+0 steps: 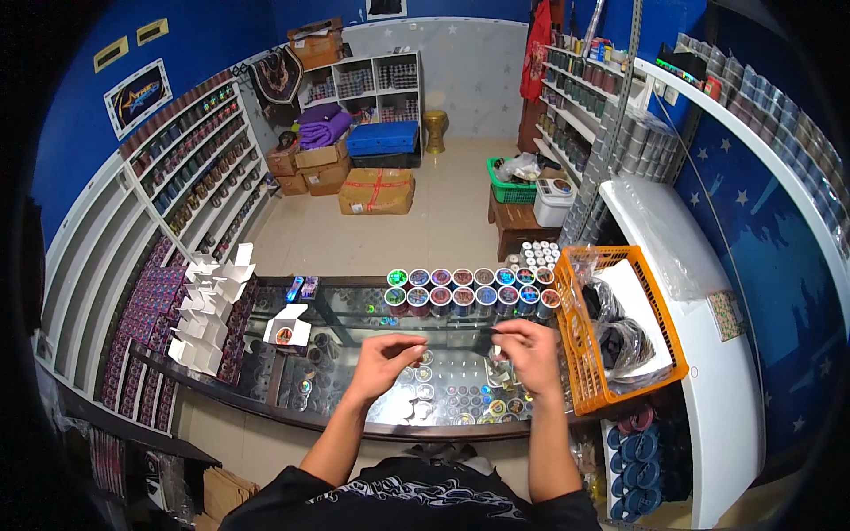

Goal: Assembling and inspecting small spinning top toys at a counter.

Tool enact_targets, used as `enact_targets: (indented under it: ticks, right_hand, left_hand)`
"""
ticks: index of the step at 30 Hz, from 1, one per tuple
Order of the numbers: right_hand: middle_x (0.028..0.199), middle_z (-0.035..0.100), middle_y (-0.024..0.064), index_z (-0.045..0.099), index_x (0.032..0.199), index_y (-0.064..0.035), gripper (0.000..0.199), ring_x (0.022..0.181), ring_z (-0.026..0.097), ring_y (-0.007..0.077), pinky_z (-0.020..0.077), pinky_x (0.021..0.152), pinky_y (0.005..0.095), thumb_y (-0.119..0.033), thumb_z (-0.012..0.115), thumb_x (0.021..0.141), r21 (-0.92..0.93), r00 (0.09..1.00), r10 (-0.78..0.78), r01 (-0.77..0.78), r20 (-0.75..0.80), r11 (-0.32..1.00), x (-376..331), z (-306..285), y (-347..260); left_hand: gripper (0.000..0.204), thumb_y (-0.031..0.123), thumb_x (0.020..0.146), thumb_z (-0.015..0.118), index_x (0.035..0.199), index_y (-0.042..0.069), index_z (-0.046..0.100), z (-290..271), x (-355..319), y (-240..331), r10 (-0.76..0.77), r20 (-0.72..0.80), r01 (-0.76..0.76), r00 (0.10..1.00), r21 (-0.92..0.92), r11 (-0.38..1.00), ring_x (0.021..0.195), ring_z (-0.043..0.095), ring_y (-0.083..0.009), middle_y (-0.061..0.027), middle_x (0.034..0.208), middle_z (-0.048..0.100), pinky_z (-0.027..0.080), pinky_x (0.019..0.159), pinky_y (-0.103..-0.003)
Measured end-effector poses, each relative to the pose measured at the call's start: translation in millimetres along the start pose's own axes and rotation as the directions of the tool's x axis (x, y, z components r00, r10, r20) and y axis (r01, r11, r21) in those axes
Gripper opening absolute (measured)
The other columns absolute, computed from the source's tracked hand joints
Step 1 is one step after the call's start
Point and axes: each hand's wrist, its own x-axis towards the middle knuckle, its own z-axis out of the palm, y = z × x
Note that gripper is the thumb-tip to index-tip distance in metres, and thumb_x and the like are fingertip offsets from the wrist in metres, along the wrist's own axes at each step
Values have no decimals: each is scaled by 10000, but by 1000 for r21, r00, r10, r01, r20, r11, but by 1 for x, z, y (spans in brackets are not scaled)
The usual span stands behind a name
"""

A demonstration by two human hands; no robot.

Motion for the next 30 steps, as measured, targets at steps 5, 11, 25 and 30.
enact_targets:
  ticks: [5,11,25,30]
  right_hand:
    - [727,644,17,670,961,20,157,602,547,37,443,537,180,-26,630,817,51,982,-23,13,188,999,8,42,-7]
    - [737,622,7,665,983,12,177,618,555,50,457,549,196,-18,621,814,70,984,-34,22,177,997,8,63,-12]
    - [804,670,54,692,900,13,151,693,580,73,458,608,211,-26,714,755,-128,927,-297,331,229,935,11,67,-3]
    - [717,652,23,689,839,9,90,628,550,51,435,570,196,-39,717,768,-13,972,-116,121,203,993,6,75,-4]
  left_hand:
    - [197,125,827,685,974,-6,668,15,14,12,-25,119,35,993,-81,996,683,580,-78,-36,781,653,483,597,-228]
    - [90,38,800,689,870,1,644,5,13,12,-25,10,26,1000,-183,983,607,552,-64,-36,717,633,434,536,-205]
    - [123,-33,772,683,895,-30,668,-8,13,20,278,25,-273,960,-113,955,717,577,-89,-70,804,658,469,647,-225]
    - [130,-4,782,699,906,-27,665,-6,9,22,177,-28,-179,984,-184,966,740,596,-76,-51,820,662,476,647,-204]
